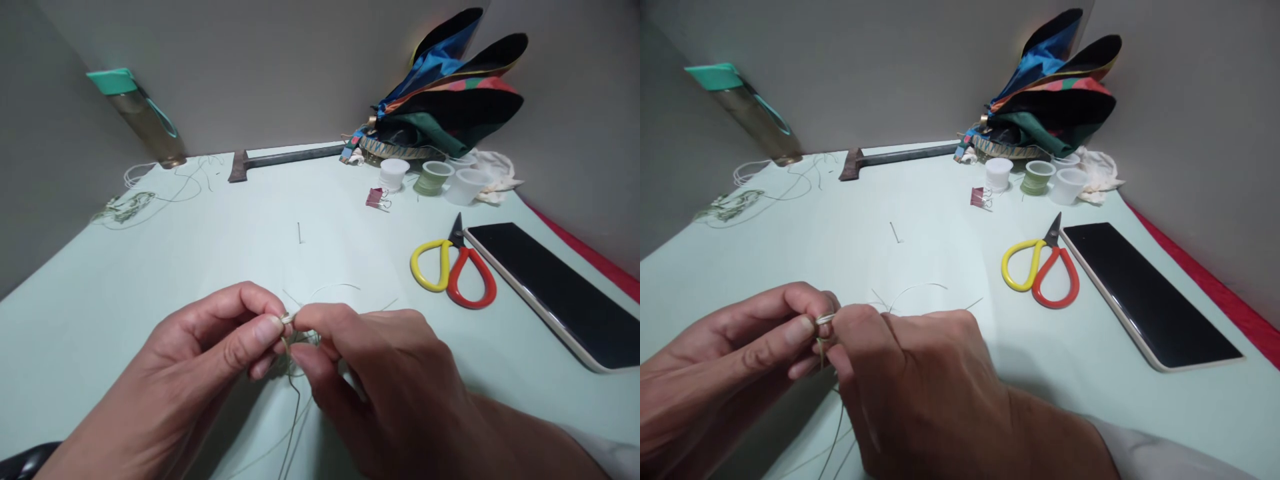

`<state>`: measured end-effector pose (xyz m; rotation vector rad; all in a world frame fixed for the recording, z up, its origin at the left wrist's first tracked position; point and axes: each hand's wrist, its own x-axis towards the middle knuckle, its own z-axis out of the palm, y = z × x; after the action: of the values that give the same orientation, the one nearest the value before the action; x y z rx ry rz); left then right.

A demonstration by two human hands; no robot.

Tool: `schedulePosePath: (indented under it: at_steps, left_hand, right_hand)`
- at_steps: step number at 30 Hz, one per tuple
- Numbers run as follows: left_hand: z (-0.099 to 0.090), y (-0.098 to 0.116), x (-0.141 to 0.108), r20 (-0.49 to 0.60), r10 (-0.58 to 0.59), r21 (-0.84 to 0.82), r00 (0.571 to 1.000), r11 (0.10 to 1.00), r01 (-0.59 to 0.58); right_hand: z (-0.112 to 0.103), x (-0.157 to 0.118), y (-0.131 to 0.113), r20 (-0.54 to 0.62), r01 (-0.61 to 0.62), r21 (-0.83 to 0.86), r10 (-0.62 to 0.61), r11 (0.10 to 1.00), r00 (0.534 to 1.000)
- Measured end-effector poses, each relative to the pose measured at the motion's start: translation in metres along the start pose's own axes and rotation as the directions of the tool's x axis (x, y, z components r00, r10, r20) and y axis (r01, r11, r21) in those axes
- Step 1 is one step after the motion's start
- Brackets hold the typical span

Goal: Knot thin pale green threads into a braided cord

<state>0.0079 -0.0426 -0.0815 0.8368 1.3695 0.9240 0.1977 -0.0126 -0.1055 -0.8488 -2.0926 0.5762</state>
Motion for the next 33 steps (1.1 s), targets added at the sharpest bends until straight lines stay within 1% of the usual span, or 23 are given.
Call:
schedulePosePath:
  at_steps: [4, 7, 9, 12, 14, 15, 16, 18, 20, 22, 25, 27, 30, 33]
  left_hand:
    - [0.002, 0.0, -0.001, -0.005, 0.006, -0.021, 1.0, 1.0, -0.007]
    - [0.004, 0.003, 0.001, -0.018, -0.018, -0.028, 1.0, 0.999, 0.018]
    - [0.006, 0.007, 0.003, -0.028, -0.02, -0.026, 0.999, 0.999, 0.02]
    - [0.01, 0.014, 0.007, -0.03, -0.018, -0.023, 0.999, 1.0, 0.017]
    - [0.013, 0.017, 0.01, -0.03, -0.014, -0.02, 0.999, 1.0, 0.013]
    - [0.013, 0.018, 0.01, -0.028, -0.009, -0.017, 1.0, 1.0, 0.008]
    - [0.014, 0.018, 0.01, -0.027, -0.002, -0.012, 1.0, 1.0, 0.002]
    - [0.013, 0.016, 0.009, -0.027, 0.013, 0.005, 1.0, 1.0, -0.013]
    - [0.01, 0.012, 0.006, -0.027, 0.036, 0.03, 0.999, 0.999, -0.035]
    - [0.006, 0.008, 0.002, -0.026, 0.06, 0.071, 0.998, 0.996, -0.058]
    - [0.001, 0.002, 0.0, -0.003, 0.091, 0.15, 0.996, 0.985, -0.089]
    - [-0.001, 0.0, 0.0, -0.002, 0.091, 0.187, 0.996, 0.978, -0.089]
    - [-0.003, -0.001, 0.0, -0.012, 0.081, 0.207, 0.997, 0.975, -0.077]
    - [-0.003, -0.001, -0.001, 0.001, 0.084, 0.214, 0.996, 0.973, -0.082]
  right_hand:
    - [0.0, 0.001, -0.001, 0.005, -0.002, 0.008, 0.002, 1.0, 1.0]
    - [-0.004, 0.0, -0.004, 0.077, -0.043, 0.062, 0.038, 0.997, 0.996]
    - [-0.009, -0.002, -0.008, 0.091, -0.051, 0.054, 0.046, 0.997, 0.995]
    - [-0.013, -0.005, -0.012, 0.014, -0.001, 0.041, 0.001, 0.999, 1.0]
    - [-0.011, -0.006, -0.012, 0.009, 0.041, 0.064, -0.041, 0.997, 0.999]
    - [-0.009, -0.005, -0.011, -0.023, 0.054, 0.063, -0.053, 0.997, 0.998]
    - [-0.006, -0.005, -0.01, -0.111, 0.098, 0.071, -0.09, 0.993, 0.99]
    - [0.0, -0.004, -0.007, -0.143, 0.072, 0.049, -0.064, 0.996, 0.988]
    - [0.004, -0.004, -0.004, -0.117, 0.033, 0.02, -0.03, 0.999, 0.993]
    - [0.004, -0.003, -0.003, -0.098, 0.028, 0.0, -0.028, 1.0, 0.995]
    - [0.002, -0.001, -0.001, -0.037, 0.018, -0.025, -0.019, 1.0, 0.999]
    - [0.001, -0.001, 0.0, -0.014, 0.037, -0.023, -0.037, 0.999, 0.999]
    - [0.001, -0.002, 0.0, -0.017, 0.075, 0.023, -0.075, 0.997, 0.997]
    - [0.003, -0.003, 0.0, -0.034, 0.058, 0.058, -0.056, 0.997, 0.998]
